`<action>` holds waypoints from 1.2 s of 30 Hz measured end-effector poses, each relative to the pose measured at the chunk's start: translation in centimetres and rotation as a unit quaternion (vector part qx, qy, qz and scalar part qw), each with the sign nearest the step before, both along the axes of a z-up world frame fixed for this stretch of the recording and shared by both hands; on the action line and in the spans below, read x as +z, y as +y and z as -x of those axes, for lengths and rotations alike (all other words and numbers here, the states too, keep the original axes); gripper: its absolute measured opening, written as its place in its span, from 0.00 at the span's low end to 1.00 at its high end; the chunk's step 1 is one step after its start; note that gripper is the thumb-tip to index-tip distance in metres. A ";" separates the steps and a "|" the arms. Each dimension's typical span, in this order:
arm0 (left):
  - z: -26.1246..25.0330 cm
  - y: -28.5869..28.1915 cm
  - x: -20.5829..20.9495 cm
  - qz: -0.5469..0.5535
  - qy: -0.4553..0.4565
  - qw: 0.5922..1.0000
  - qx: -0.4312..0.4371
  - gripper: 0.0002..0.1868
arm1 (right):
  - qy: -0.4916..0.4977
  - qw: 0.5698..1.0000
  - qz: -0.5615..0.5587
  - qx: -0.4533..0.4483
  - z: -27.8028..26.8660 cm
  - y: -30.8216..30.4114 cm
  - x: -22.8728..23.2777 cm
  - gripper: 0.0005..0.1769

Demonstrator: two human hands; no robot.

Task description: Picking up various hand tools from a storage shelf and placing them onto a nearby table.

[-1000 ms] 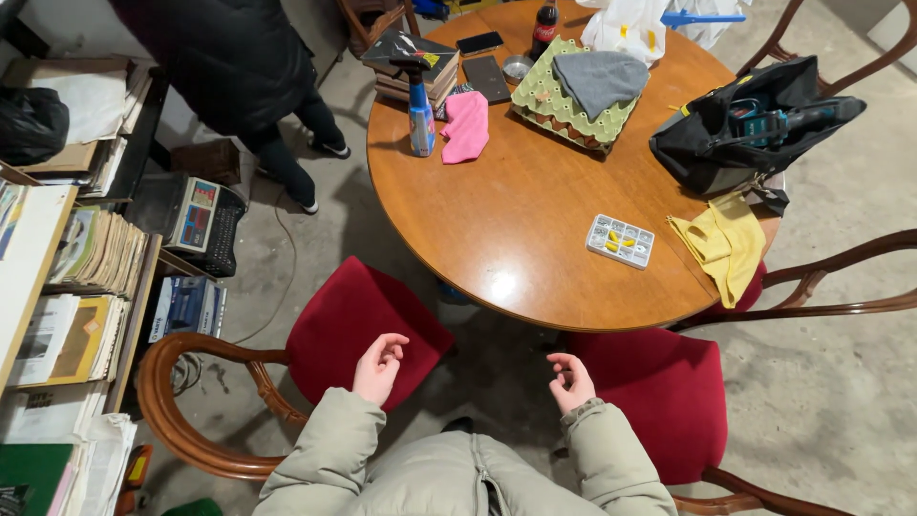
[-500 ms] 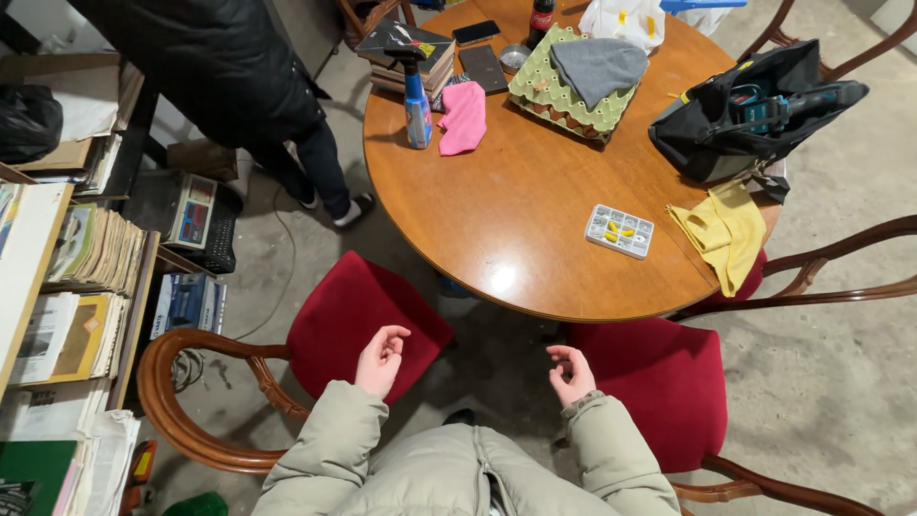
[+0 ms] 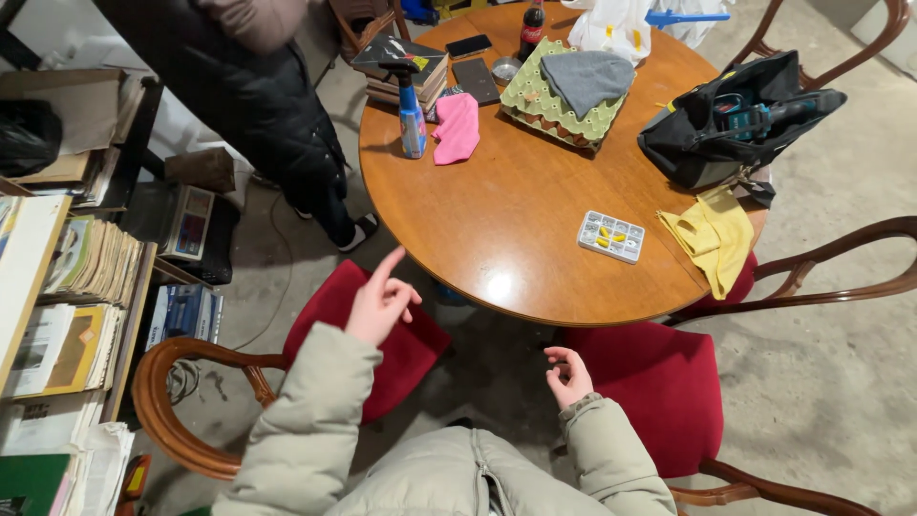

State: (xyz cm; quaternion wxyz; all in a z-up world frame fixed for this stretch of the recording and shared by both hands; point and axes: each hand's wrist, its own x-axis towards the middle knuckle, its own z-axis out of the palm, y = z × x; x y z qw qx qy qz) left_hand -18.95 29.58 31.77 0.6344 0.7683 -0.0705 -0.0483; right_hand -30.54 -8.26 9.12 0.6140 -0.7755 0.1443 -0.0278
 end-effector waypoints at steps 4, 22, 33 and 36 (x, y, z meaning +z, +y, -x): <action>-3.8 -2.0 7.8 -0.026 -0.105 0.994 0.007 0.35 | -0.001 1.000 0.006 -0.005 0.4 -0.9 -0.7 0.23; 3.2 -18.1 -1.3 -0.015 -0.104 0.971 -0.216 0.26 | -0.172 0.970 -0.158 0.074 6.3 10.2 15.5 0.17; 8.6 -28.3 3.1 0.072 -0.035 0.832 -0.548 0.14 | -0.211 0.936 -0.060 -0.274 12.0 13.3 18.5 0.07; 13.9 -30.5 2.8 0.080 -0.038 0.750 -0.656 0.13 | -0.239 0.888 -0.012 -0.392 15.8 13.7 17.8 0.03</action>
